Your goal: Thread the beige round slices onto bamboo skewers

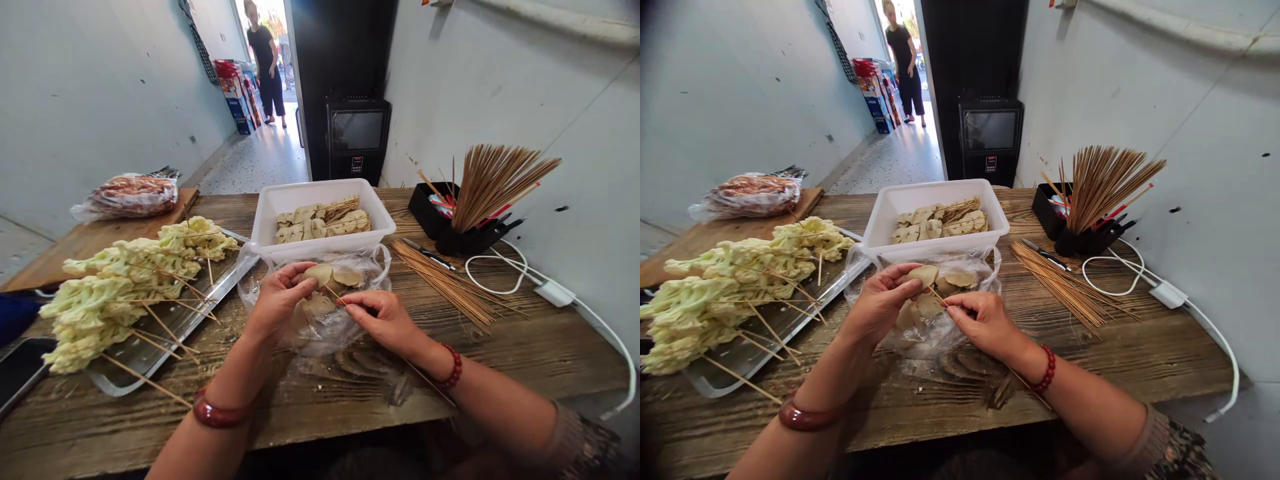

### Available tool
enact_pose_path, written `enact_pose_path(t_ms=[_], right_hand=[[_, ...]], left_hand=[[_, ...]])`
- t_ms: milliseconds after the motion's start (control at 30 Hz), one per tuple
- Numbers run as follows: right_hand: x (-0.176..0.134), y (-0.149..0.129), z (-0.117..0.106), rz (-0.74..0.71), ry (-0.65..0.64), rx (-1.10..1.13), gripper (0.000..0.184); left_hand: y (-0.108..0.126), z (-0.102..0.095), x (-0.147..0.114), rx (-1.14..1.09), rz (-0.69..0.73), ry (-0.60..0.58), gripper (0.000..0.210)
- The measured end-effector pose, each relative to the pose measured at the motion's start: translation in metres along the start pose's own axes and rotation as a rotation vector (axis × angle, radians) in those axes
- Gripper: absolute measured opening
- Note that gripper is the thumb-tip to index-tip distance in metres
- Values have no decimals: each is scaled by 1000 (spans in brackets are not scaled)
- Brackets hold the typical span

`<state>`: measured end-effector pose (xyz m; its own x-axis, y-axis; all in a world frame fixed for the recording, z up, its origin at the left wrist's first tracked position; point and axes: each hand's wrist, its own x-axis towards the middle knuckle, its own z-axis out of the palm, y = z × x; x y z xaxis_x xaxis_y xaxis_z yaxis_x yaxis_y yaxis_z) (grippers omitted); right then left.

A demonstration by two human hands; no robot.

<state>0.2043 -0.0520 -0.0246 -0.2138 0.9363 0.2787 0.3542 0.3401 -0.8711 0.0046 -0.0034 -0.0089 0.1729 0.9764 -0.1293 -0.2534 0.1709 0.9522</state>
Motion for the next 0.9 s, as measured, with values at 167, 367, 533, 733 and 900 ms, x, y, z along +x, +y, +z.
enact_pose_path(t_ms=[167, 367, 533, 733, 900], right_hand=[[1, 1, 0, 3, -18, -5, 23], [1, 2, 1, 24, -17, -7, 23], [1, 2, 1, 36, -24, -28, 23], [1, 2, 2, 42, -2, -15, 23], [1, 4, 3, 40, 5, -25, 23]], left_hand=[[1, 2, -2, 23, 8, 6, 37], [3, 3, -3, 34, 21, 19, 36], [2, 4, -3, 64, 44, 21, 36], [0, 5, -2, 96, 67, 13, 34], [-2, 5, -2, 104, 58, 6, 34]])
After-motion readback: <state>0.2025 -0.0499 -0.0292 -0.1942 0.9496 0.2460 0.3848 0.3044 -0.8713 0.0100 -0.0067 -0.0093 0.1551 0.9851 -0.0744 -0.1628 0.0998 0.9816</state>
